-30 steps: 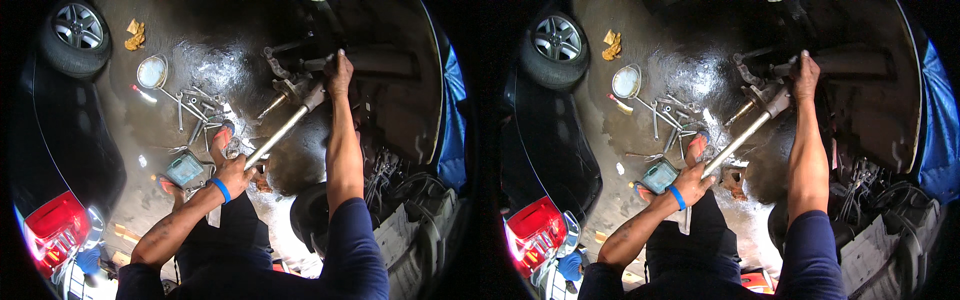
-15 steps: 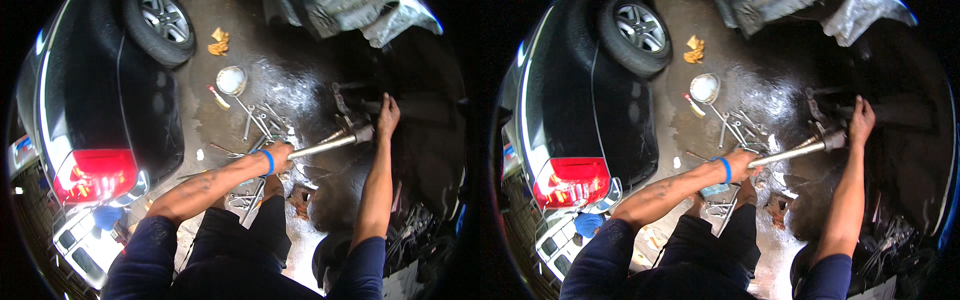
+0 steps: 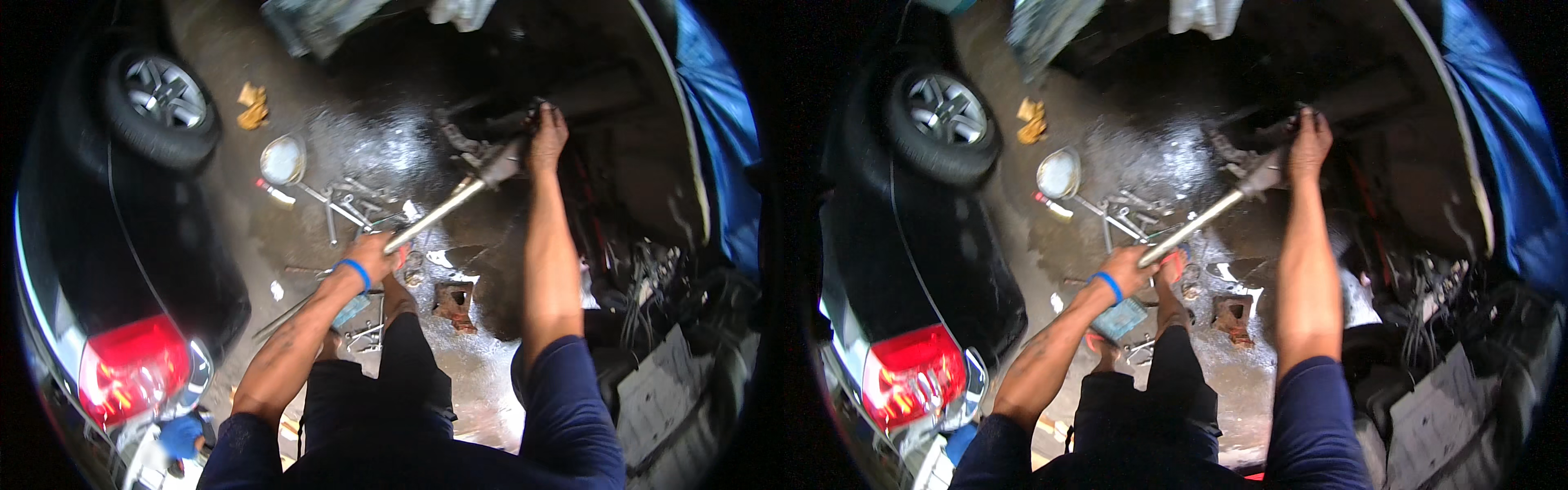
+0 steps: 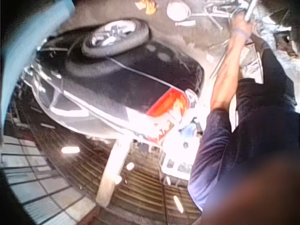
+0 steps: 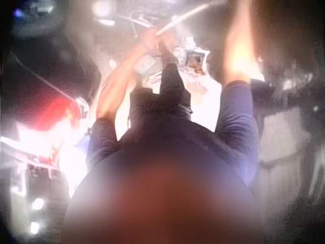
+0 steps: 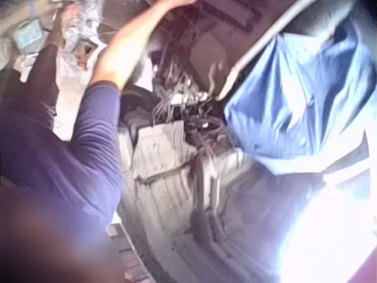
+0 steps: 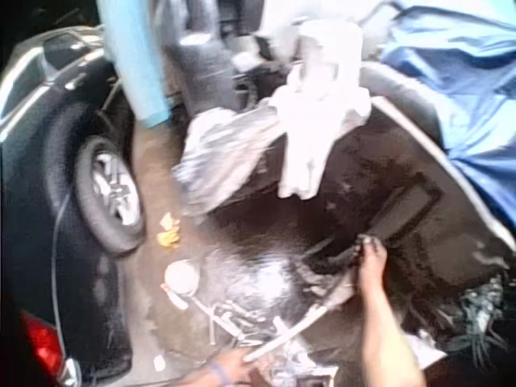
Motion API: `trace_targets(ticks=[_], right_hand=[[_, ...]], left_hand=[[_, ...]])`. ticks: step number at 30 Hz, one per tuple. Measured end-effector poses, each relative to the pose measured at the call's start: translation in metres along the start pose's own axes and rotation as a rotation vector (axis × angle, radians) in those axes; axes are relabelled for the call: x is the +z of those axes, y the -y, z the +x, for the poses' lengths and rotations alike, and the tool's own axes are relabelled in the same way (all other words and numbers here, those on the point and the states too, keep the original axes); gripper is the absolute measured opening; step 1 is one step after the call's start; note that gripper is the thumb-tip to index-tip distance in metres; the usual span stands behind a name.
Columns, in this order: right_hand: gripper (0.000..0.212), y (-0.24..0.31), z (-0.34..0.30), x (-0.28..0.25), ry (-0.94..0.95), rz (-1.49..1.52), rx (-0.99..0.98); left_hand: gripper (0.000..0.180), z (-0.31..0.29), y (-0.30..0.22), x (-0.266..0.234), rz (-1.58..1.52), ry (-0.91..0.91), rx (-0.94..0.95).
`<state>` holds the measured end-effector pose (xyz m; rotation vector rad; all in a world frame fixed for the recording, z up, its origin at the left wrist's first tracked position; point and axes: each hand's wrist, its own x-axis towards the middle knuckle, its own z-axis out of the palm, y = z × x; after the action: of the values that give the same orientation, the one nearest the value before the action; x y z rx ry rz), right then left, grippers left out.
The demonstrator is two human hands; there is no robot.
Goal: The person retrieves a metal rod from a tool cart and walks to a car with its hood open. They sit on the floor and use the rod to manipulate a component under the car, then handle small metal parts with their hands.
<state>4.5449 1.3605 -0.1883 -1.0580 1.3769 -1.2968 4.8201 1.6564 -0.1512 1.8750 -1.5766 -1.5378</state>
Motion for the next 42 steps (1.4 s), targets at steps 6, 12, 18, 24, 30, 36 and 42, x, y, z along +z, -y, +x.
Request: trace_targets(ticks=[6, 12, 18, 24, 30, 36, 42], right_hand=[[0.028, 0.035, -0.102, -0.021, 0.013, -0.711, -0.008], [0.026, 0.034, -0.112, -0.015, 0.095, -0.823, -0.169], [0.023, 0.038, -0.096, -0.004, 0.075, -0.848, -0.064], [0.035, 0.046, -0.095, -0.007, 0.117, -0.752, 0.076], [0.033, 0.049, -0.095, -0.022, 0.224, -0.83, 0.002], [0.034, 0.04, -0.098, -0.031, 0.241, -0.786, -0.016], [0.048, 0.033, -0.093, -0.014, 0.17, -0.869, -0.082]], left_hand=[[0.032, -0.006, -0.007, 0.011, 0.084, 0.027, -0.099], [0.034, -0.011, -0.014, 0.026, -0.073, 0.017, -0.082], [0.035, -0.012, -0.018, 0.024, -0.044, 0.02, -0.094], [0.036, -0.018, -0.019, 0.046, -0.139, 0.002, -0.111], [0.038, -0.022, -0.019, 0.062, -0.113, 0.005, -0.099], [0.037, -0.005, -0.006, 0.024, -0.024, -0.01, 0.004], [0.033, 0.03, 0.008, -0.051, 0.322, -0.011, 0.042]])
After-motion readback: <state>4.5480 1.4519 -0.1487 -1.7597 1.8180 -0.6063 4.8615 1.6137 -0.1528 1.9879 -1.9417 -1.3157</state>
